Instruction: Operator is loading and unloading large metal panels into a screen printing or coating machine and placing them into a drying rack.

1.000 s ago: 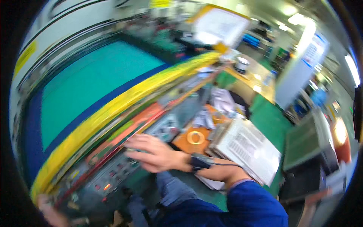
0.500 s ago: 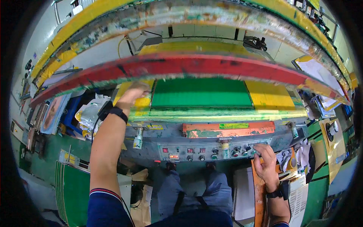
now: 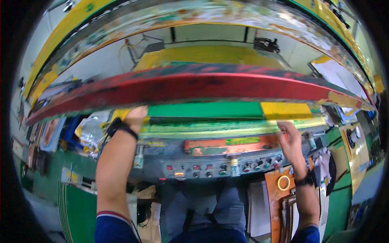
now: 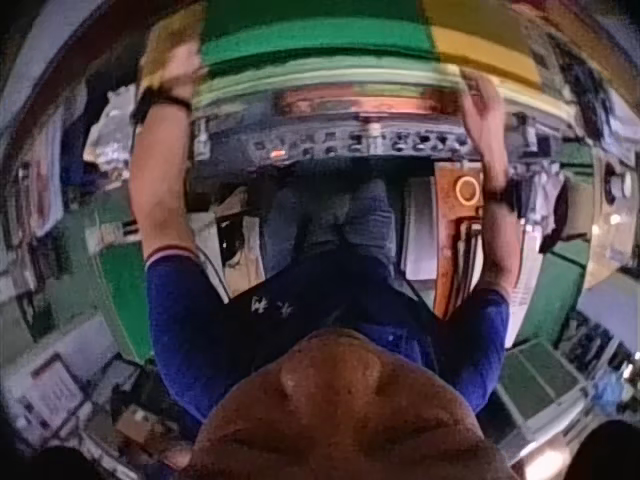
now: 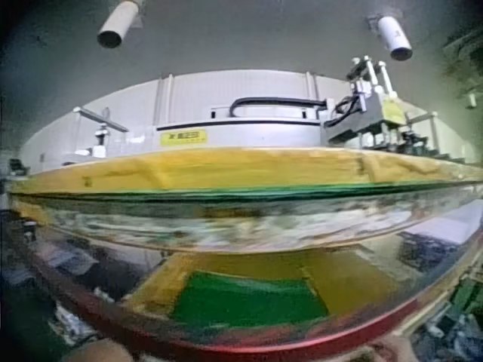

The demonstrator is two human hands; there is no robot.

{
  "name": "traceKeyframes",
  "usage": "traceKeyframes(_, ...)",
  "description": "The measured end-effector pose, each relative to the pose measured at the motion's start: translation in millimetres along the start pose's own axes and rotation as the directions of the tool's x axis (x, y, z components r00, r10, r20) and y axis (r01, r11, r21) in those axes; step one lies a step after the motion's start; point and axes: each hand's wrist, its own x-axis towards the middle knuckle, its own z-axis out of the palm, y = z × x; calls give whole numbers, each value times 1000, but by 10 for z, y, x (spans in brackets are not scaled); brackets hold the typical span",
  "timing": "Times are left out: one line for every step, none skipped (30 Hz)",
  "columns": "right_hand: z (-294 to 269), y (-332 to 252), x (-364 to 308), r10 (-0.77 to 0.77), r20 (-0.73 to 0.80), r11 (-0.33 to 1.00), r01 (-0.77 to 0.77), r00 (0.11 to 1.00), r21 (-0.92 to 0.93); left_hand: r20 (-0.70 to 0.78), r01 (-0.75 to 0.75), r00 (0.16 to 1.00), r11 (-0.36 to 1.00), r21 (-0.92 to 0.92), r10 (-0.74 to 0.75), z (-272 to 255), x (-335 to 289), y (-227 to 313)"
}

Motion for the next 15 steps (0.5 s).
traceKeyframes(199,190,266,35,-30,999,-35,999,-10,-152,53,986,993,-104,-69,-247,-128,-166)
traceKeyframes(240,357,622,166,-11,986,-166,986,-30,-263,52,957,961,-272,-126,-139,-33,-298)
traceKeyframes(246,1076,885,-73,-68,993,66,995,-102,-357,20,914,901,-433,-192,-35,98,-304)
traceKeyframes(506,1049,1246,81,-24,996,-80,996,29,-451,17,839,843,-537,-304,-122,-17,-406)
traceKeyframes(627,1022,1530,186,5,975,-185,983,127,-348,-127,857,499,-857,-380,-23,-156,-230)
traceKeyframes(710,1055,1772,277,25,935,-275,961,225,-214,-223,895,24,-975,-391,98,-354,72)
traceKeyframes(794,1050,2010,341,50,880,-338,939,335,-328,-256,867,229,-939,-374,119,-534,234)
traceKeyframes(909,1011,2209,386,89,806,-382,918,452,-395,-322,831,240,-916,-392,126,-619,253)
traceKeyframes(971,1008,2341,408,128,724,-406,904,557,-447,-299,797,379,-876,-406,123,-715,347)
traceKeyframes(940,1056,2401,406,158,646,-405,900,646,-495,-263,764,501,-825,-414,89,-808,468)
traceKeyframes(856,1124,2438,380,179,577,-384,907,721,-496,-275,767,491,-827,-406,-19,-849,506)
traceKeyframes(976,764,2295,342,227,450,-371,912,812,-402,-94,787,552,-828,-469,-288,-1072,391)
traceKeyframes(923,378,2017,284,233,337,-324,930,884,-298,80,793,577,-813,-531,-548,-1263,374)
traceKeyframes(802,12,1685,237,223,252,-281,946,926,-115,200,890,605,-770,-440,-838,-1467,457)
traceKeyframes(588,-339,1328,204,179,215,-223,962,951,-12,269,910,611,-745,-414,-973,-1551,490)
